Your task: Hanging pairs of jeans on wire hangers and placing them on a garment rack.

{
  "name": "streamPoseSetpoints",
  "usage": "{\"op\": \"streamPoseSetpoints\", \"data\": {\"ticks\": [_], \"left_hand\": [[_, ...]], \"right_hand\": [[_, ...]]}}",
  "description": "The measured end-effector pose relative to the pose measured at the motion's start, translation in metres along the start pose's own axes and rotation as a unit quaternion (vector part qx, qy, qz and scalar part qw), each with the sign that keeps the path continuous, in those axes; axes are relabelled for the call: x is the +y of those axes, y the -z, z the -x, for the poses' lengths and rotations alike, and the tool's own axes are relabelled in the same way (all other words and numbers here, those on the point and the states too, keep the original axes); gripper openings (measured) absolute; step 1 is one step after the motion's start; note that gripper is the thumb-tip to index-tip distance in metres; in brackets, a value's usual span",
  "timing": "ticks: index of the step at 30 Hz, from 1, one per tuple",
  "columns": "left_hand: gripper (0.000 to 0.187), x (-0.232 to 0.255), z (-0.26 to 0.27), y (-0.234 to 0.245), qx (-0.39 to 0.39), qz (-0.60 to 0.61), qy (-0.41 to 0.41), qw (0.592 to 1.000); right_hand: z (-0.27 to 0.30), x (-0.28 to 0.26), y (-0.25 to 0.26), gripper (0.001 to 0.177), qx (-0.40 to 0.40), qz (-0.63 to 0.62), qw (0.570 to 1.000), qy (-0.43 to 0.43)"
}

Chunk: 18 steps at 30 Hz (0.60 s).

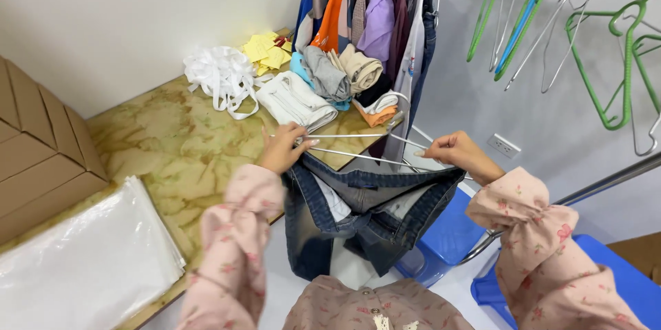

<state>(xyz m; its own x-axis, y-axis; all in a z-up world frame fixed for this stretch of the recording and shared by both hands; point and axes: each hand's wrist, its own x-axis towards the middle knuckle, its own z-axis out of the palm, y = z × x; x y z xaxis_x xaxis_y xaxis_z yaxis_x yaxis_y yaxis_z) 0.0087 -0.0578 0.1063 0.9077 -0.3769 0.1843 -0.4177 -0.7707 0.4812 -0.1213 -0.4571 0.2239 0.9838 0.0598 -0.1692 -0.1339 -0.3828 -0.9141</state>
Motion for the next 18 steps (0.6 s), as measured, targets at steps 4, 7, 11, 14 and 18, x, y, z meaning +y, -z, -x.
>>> {"op": "streamPoseSetpoints", "data": {"ticks": [4,7,11,14,18], "left_hand": [[0.034,0.004,0.003,0.008,0.104,0.106,0.009,0.989],[0.033,0.011,0.001,0.016,0.154,0.112,-0.007,0.982],[0.031,0.019,-0.020,0.004,0.163,0.137,-0.026,0.977],[0.019,0.025,-0.040,-0.001,0.161,0.174,-0.043,0.971],[0.046,0.053,-0.053,0.011,0.100,0.267,-0.060,0.957]], "right_hand": [[0.018,-0.005,0.017,0.023,-0.011,0.030,0.999,-0.008],[0.039,0.003,0.035,0.017,-0.019,0.112,0.993,-0.038],[0.074,0.026,0.034,0.021,-0.022,0.022,0.997,-0.076],[0.088,0.039,0.026,0.022,0.010,-0.079,0.992,-0.098],[0.109,0.030,0.009,0.018,0.077,-0.212,0.965,-0.134]]}}
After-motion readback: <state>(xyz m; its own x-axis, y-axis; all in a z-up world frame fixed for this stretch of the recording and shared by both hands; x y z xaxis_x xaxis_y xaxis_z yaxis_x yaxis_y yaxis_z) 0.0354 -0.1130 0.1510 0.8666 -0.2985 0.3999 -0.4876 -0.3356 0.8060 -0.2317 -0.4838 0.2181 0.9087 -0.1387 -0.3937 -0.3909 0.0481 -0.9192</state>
